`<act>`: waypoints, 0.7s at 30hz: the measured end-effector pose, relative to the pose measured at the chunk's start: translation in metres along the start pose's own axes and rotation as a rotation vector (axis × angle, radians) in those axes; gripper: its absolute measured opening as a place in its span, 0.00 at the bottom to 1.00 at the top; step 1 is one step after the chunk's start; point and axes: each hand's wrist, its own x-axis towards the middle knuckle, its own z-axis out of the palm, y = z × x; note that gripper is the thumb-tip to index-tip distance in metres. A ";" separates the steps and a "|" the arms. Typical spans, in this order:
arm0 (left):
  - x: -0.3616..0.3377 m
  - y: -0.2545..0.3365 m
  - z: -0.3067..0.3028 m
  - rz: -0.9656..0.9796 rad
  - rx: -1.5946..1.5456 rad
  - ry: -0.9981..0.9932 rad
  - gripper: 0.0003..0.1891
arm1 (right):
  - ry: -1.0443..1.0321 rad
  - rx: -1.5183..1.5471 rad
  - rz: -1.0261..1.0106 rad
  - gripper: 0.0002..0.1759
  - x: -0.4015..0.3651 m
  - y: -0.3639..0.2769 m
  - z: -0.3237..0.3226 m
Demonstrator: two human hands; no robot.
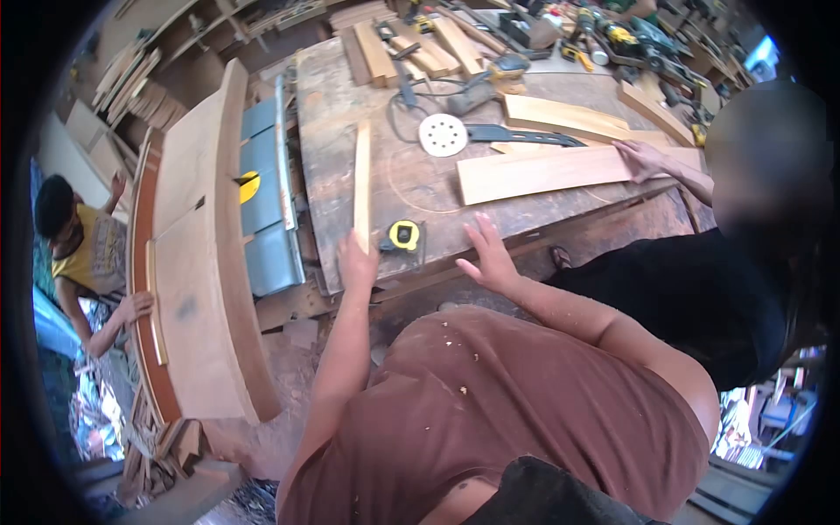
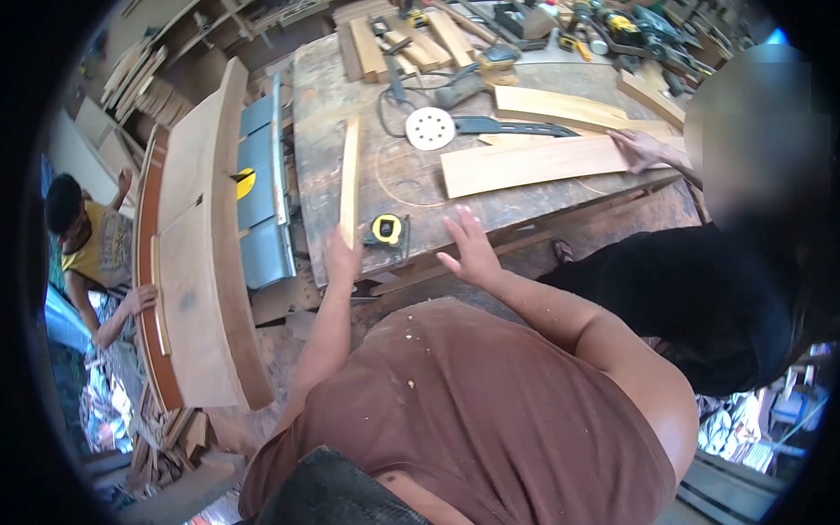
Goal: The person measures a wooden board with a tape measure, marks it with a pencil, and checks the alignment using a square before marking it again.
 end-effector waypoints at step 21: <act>-0.005 0.010 0.004 0.100 -0.081 -0.070 0.37 | -0.233 0.002 -0.156 0.36 0.047 -0.002 0.009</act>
